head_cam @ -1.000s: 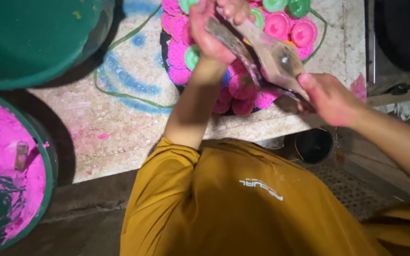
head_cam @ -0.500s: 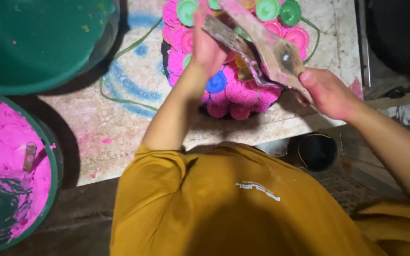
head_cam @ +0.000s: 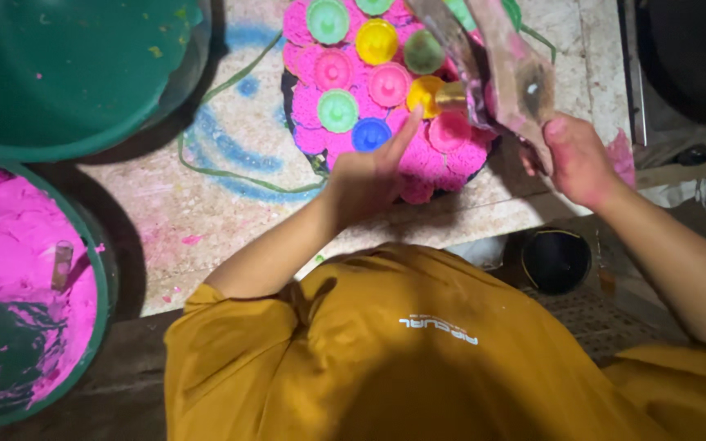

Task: The person scoops pink paste into a handheld press, compresses it, and ejects a pink circular item into a basket. They then place small colored plastic caps onto the pink items in the basket.

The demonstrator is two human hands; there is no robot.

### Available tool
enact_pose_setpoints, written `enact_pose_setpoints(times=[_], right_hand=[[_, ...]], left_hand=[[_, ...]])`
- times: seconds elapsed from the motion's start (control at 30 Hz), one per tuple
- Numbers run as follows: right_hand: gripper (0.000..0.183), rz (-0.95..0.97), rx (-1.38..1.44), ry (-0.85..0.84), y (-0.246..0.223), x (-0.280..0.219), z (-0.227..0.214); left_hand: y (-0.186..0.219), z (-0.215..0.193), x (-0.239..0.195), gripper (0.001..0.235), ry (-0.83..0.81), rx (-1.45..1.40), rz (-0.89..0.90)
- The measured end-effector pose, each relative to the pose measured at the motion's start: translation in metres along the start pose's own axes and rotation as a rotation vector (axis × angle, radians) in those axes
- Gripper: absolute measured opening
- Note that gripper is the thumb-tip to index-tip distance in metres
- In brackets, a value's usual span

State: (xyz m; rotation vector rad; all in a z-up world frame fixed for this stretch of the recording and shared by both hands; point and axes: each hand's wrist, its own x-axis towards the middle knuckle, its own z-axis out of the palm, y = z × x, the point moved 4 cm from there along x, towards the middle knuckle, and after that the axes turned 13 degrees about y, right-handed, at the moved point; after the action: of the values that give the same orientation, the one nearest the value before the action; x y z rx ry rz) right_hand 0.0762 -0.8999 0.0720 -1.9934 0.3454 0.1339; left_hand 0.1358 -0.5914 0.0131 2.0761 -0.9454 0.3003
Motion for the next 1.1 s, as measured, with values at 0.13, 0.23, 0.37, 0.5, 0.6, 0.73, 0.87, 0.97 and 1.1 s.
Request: enact_pose_setpoints(times=[0.13, 0.23, 0.37, 0.5, 0.6, 0.73, 0.87, 0.97, 1.1], right_hand=[[0.079, -0.044, -0.099, -0.028, -0.004, 0.001, -0.008], [0.078, 0.022, -0.12, -0.178, -0.02, 0.008, 0.012], [0.075, 0.23, -0.181, -0.538, -0.053, 0.013, 0.046], [0.07, 0.423, -0.262, -0.52, -0.081, 0.038, 0.058], [0.082, 0.231, -0.523, -0.454, -0.094, 0.056, 0.067], [0.083, 0.002, -0.707, -0.352, -0.1, 0.066, 0.082], [0.079, 0.0, -0.738, -0.321, -0.101, 0.066, 0.086], [0.073, -0.087, -0.832, -0.241, -0.107, 0.068, 0.084], [0.067, -0.14, -0.742, -0.199, -0.109, 0.068, 0.096]], left_hand=[[0.009, -0.03, 0.018, 0.076, -0.051, 0.254, 0.017], [-0.027, -0.049, 0.051, 0.075, 0.205, -0.65, -0.421], [-0.04, -0.052, 0.082, 0.082, 0.281, -2.1, -0.521], [-0.054, -0.04, 0.092, 0.067, 0.568, -2.227, -0.477], [-0.078, -0.029, 0.085, 0.053, 0.753, -2.253, -0.537], [-0.105, -0.023, 0.074, 0.051, 0.842, -2.238, -0.527], [-0.114, -0.01, 0.071, 0.049, 0.889, -2.258, -0.567], [-0.114, -0.006, 0.075, 0.044, 0.924, -2.264, -0.525], [-0.123, -0.017, 0.081, 0.044, 0.907, -2.151, -0.529]])
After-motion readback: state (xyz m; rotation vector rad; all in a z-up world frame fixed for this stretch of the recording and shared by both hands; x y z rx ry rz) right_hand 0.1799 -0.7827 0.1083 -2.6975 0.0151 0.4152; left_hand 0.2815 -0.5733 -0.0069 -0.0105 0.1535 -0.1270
